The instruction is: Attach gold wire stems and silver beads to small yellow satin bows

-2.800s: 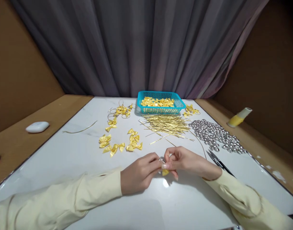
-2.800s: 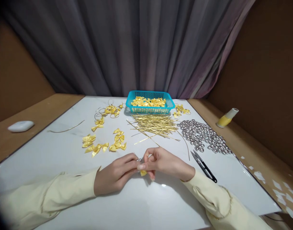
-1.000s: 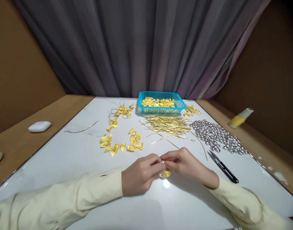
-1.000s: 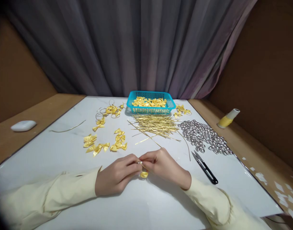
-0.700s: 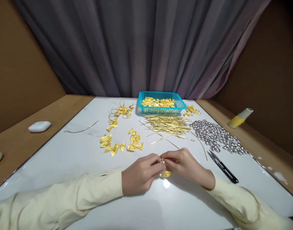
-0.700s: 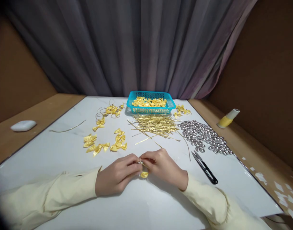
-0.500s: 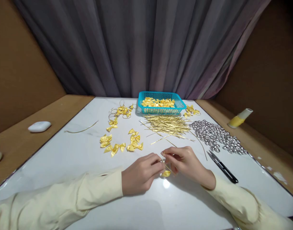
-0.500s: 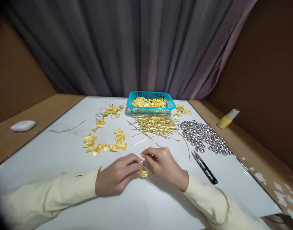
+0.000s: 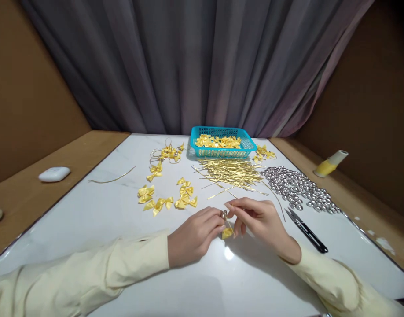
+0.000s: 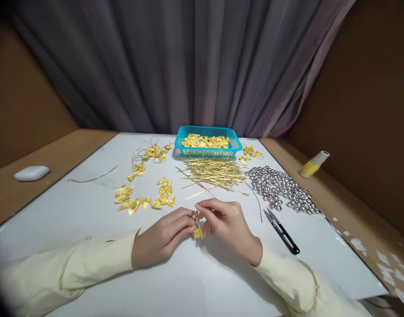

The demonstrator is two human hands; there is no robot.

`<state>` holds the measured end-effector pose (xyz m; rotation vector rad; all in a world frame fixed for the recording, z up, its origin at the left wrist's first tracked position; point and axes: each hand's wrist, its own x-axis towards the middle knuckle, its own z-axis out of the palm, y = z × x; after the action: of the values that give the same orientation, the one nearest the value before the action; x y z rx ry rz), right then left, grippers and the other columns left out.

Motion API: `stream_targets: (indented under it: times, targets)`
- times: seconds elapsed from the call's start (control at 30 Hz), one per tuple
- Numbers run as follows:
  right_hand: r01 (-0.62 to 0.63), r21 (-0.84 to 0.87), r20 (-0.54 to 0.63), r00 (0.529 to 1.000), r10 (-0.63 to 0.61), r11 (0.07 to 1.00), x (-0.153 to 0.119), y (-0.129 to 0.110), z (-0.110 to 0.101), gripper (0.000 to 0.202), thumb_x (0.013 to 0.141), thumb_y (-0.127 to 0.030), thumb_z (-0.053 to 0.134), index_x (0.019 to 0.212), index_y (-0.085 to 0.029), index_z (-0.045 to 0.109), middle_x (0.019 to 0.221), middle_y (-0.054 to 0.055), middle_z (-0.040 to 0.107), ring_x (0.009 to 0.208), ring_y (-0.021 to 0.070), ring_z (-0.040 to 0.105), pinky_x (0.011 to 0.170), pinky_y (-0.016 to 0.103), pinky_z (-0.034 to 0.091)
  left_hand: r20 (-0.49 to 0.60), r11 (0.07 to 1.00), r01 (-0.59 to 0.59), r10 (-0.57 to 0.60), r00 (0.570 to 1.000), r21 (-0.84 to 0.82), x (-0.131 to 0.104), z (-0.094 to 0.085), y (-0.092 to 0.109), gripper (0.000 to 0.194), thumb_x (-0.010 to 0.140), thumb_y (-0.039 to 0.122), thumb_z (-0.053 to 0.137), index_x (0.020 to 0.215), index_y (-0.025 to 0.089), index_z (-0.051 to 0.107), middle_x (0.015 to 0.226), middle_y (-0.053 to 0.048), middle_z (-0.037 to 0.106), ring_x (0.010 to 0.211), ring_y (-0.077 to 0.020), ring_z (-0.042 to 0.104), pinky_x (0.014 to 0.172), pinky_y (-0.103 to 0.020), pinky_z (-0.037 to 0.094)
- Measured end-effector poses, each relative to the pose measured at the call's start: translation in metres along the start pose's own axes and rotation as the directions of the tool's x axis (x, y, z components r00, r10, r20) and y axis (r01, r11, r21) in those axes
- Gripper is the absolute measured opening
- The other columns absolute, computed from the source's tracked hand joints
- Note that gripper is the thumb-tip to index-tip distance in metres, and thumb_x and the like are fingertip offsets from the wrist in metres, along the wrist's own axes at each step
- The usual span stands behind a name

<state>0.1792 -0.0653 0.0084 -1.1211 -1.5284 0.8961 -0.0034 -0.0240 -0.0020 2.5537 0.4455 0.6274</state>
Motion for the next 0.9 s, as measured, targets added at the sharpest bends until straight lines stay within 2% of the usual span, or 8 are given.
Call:
stream_targets:
  times: [0.27,0.43,0.53,0.73,0.9]
  targets:
    - [0.108,0.065,0.0,0.994,-0.108,0.992,-0.007,-0.007,-0.001,0.013,0.082,-0.019,0.055,0.085,-0.015,0.067,0.067,0.003,0.068,0.046,0.0127,0.064,0.042,0.021,0.051,-0.017,0.997,0.051,-0.052,0.998,-0.059,0.0,0.001,-0.004,0.019,0.089,0.013,0.032,0.088,0.015,0.051,0.091,-0.008,0.054,0.088,-0.018,0.049,0.078,-0.031,0.043]
    - [0.178,0.045,0.026,0.983,-0.179,0.983,-0.008,-0.011,-0.002,0.017,0.082,-0.014,0.054,0.09,-0.017,0.068,0.06,0.001,0.068,0.047,0.0127,0.064,0.045,0.022,0.052,0.005,0.976,0.196,-0.197,0.98,-0.099,0.0,0.001,-0.005,0.021,0.091,0.019,0.032,0.094,0.015,0.053,0.084,-0.005,0.056,0.08,-0.0159,0.052,0.074,-0.029,0.042]
    - [0.21,0.017,0.016,0.978,-0.21,0.978,-0.008,-0.012,-0.003,0.018,0.081,-0.011,0.054,0.09,-0.017,0.068,0.065,0.002,0.069,0.05,0.0126,0.065,0.046,0.022,0.053,0.024,0.957,0.26,-0.259,0.966,-0.129,-0.001,0.001,-0.005,0.021,0.092,0.02,0.034,0.096,0.016,0.054,0.084,-0.005,0.058,0.077,-0.0148,0.053,0.072,-0.028,0.042]
    - [0.309,-0.139,-0.047,0.947,-0.318,0.941,-0.008,-0.015,-0.007,0.019,0.079,-0.007,0.056,0.091,-0.018,0.067,0.073,0.002,0.07,0.057,0.0131,0.066,0.053,0.024,0.055,0.015,0.943,0.282,-0.284,0.959,-0.175,0.0,0.001,-0.004,0.02,0.092,0.023,0.034,0.089,0.017,0.054,0.083,-0.003,0.059,0.076,-0.0132,0.054,0.071,-0.025,0.041]
    - [0.352,-0.136,-0.101,0.925,-0.366,0.926,-0.008,-0.02,-0.008,0.02,0.079,-0.008,0.056,0.092,-0.019,0.067,0.077,0.003,0.07,0.057,0.0141,0.066,0.047,0.024,0.055,0.006,0.94,0.285,-0.289,0.957,-0.187,0.001,-0.001,-0.002,0.02,0.092,0.024,0.035,0.087,0.017,0.053,0.079,-0.001,0.06,0.074,-0.0126,0.055,0.069,-0.024,0.042]
